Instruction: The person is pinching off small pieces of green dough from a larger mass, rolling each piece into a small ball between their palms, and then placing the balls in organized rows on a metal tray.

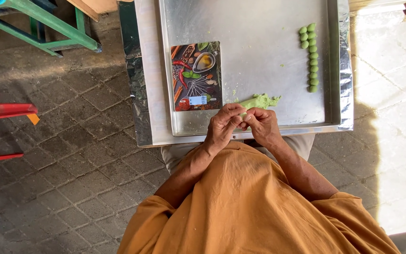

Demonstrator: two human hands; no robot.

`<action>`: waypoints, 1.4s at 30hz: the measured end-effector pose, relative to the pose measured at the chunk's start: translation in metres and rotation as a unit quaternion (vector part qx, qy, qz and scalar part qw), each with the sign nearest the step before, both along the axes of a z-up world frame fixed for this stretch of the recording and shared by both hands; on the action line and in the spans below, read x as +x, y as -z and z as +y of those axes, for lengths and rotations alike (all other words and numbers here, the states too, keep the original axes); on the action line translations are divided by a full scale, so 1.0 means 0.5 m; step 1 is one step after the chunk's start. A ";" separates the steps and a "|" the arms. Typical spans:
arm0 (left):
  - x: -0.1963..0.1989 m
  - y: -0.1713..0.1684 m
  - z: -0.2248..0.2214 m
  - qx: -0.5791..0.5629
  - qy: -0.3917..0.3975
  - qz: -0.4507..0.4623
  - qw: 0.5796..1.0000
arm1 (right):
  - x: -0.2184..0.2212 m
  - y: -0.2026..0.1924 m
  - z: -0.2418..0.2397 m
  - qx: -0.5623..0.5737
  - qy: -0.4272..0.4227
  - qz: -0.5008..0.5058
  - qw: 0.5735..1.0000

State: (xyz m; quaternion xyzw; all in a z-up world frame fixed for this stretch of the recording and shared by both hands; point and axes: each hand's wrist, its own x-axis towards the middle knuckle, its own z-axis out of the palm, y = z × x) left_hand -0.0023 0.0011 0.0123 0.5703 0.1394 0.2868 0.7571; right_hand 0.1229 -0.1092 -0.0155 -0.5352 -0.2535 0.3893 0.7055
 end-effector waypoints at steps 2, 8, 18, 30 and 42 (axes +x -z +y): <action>0.004 0.006 0.004 0.026 -0.028 0.014 0.999 | -0.006 -0.028 0.009 -0.025 0.017 -0.010 0.999; 0.013 -0.008 0.017 0.041 -0.096 0.060 0.993 | -0.014 -0.062 0.012 -0.015 0.033 0.024 0.999; 0.014 0.006 -0.003 -0.091 -0.034 0.014 0.995 | 0.008 -0.021 0.006 0.034 0.023 0.032 0.999; 0.009 0.047 0.027 -0.023 -0.024 0.030 0.999 | -0.020 -0.021 0.006 0.009 0.039 0.191 0.981; 0.025 0.074 0.023 -0.184 -0.044 -0.073 0.979 | -0.047 -0.009 0.024 0.027 0.071 0.157 0.985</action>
